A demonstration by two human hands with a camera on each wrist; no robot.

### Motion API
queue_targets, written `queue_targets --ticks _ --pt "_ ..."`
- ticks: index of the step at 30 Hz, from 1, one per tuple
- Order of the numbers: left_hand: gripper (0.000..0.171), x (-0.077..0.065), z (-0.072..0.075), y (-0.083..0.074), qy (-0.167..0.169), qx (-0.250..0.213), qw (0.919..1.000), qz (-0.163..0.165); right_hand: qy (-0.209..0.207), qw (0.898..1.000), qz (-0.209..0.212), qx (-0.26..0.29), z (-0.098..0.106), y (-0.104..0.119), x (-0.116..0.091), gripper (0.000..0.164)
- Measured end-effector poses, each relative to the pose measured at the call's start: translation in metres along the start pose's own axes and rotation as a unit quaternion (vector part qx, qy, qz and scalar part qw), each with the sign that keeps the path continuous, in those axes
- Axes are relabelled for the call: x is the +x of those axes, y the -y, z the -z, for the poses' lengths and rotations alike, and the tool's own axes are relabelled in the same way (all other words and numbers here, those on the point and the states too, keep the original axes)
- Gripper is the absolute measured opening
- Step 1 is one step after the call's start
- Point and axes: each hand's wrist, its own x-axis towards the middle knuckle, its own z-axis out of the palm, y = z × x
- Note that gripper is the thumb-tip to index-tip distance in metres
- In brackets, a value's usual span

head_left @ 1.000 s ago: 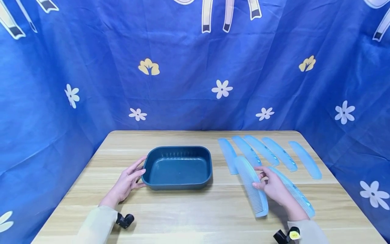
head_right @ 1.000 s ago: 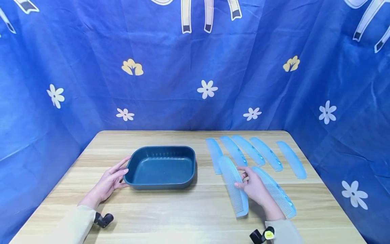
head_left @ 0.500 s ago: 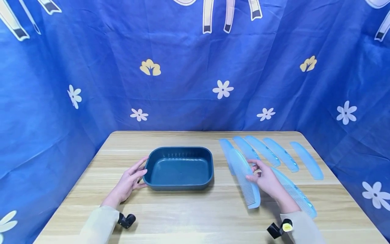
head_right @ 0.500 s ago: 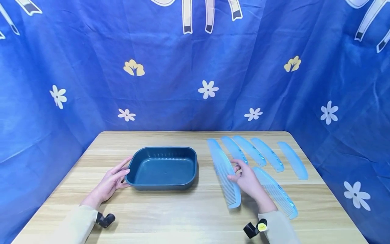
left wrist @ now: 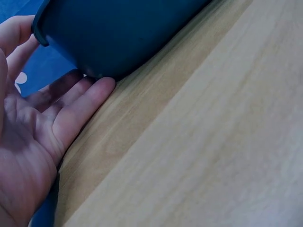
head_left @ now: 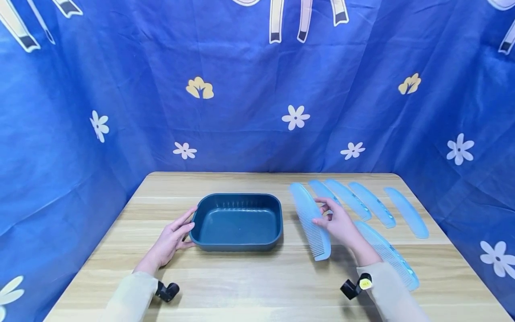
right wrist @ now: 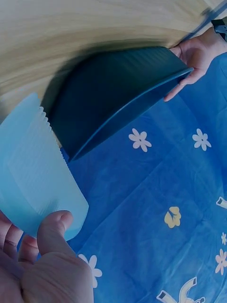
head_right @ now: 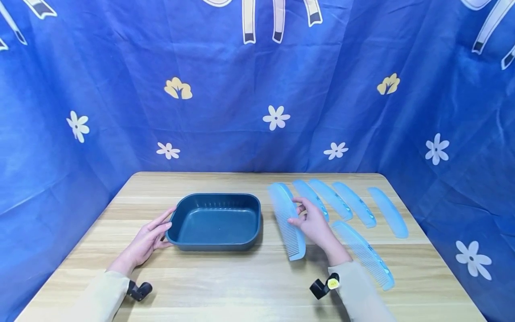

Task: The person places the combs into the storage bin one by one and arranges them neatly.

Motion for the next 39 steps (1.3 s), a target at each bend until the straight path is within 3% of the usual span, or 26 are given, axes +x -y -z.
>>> queue_targets --ticks 9,17,31,39 --pt "0.056 0.001 0.001 0.003 -0.015 0.001 0.9998 -0.011 0.001 1.000 0.009 0.020 -0.011 0.013 0.018 0.052" --pt "0.055 0.001 0.000 0.006 -0.019 0.000 0.9996 -0.020 -0.005 0.998 0.055 0.015 -0.024 0.024 0.036 0.050" --pt "0.056 0.000 -0.001 0.003 -0.022 0.003 0.9995 -0.024 0.001 0.996 0.065 0.068 -0.059 0.053 0.062 0.051" --pt "0.056 -0.002 -0.002 0.004 -0.033 0.005 0.9992 -0.020 0.002 0.997 0.056 0.058 -0.079 0.060 0.070 0.051"
